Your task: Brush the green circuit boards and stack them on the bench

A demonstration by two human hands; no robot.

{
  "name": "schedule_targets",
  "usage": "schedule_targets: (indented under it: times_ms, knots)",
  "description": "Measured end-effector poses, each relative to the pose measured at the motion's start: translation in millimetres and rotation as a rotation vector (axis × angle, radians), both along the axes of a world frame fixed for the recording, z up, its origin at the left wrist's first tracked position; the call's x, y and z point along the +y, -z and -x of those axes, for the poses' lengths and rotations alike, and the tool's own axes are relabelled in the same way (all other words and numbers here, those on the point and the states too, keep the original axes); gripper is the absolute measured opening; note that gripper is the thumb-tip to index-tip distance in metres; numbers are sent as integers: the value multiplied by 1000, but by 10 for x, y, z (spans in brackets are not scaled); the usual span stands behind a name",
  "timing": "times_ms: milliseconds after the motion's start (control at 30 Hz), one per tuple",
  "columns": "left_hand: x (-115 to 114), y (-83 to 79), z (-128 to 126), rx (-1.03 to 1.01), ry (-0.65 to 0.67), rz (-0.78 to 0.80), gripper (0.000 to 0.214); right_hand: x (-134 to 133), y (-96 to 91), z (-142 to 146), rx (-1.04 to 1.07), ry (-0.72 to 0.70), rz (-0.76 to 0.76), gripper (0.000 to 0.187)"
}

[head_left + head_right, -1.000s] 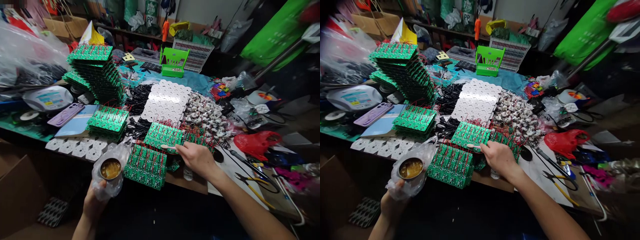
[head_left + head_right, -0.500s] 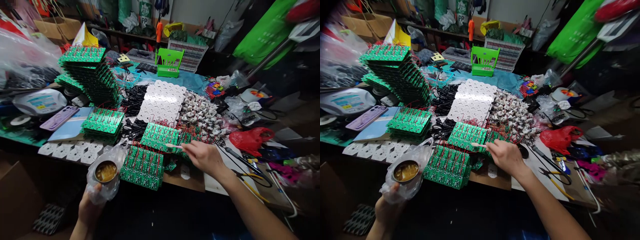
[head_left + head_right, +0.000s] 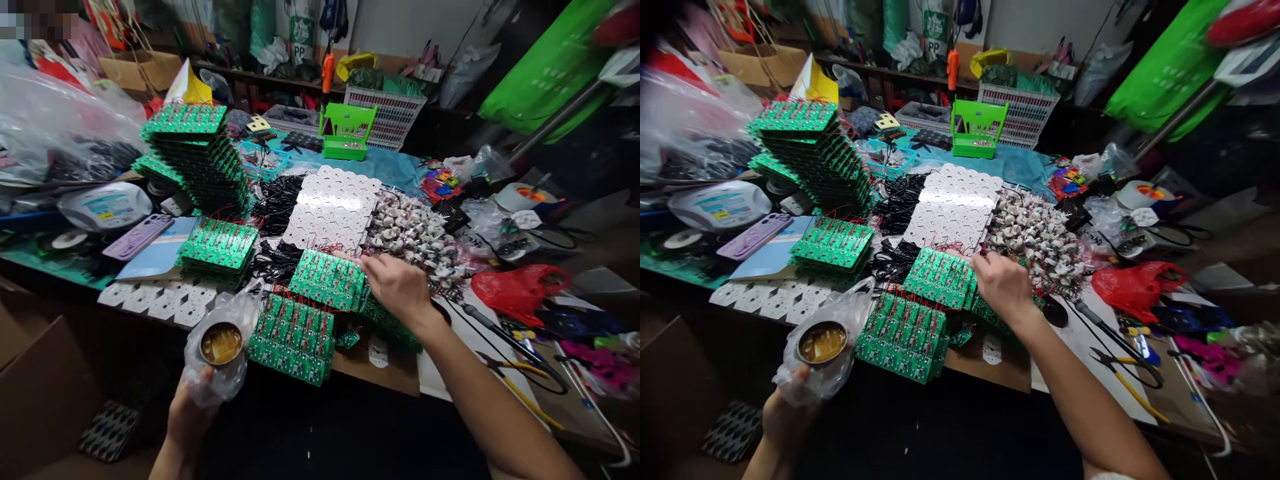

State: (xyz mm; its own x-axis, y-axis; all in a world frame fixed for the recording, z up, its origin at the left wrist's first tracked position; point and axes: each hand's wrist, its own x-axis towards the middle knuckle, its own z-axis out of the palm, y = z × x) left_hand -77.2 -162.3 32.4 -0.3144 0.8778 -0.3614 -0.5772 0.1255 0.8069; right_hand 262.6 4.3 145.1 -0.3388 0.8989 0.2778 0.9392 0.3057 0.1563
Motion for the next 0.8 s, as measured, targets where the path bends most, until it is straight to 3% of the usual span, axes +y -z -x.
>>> schedule_targets:
  times_ms: [133,233,367,467,567,667,800]
  knots:
    - [28,-23,-14,-5,-112,123,78,-154,96,475,35,-204,129,41]
    - [44,-67,-34,-18,-104,115,76,-172,182,716,0,-189,221,38]
    - [60,-150,-88,-4,-80,64,70,-209,196,749,111,-197,333,33]
    - [65,-191,-140,-4,-74,57,72,-368,140,728,347,-206,265,32]
    - [64,-206,-176,19,-59,25,76,-634,97,814,537,-370,220,32]
    - [53,-208,-178,93,-31,10,75,-882,112,969,541,-578,214,30]
    - [30,-238,-161,198,23,-34,74,-989,199,1115,478,-616,115,30]
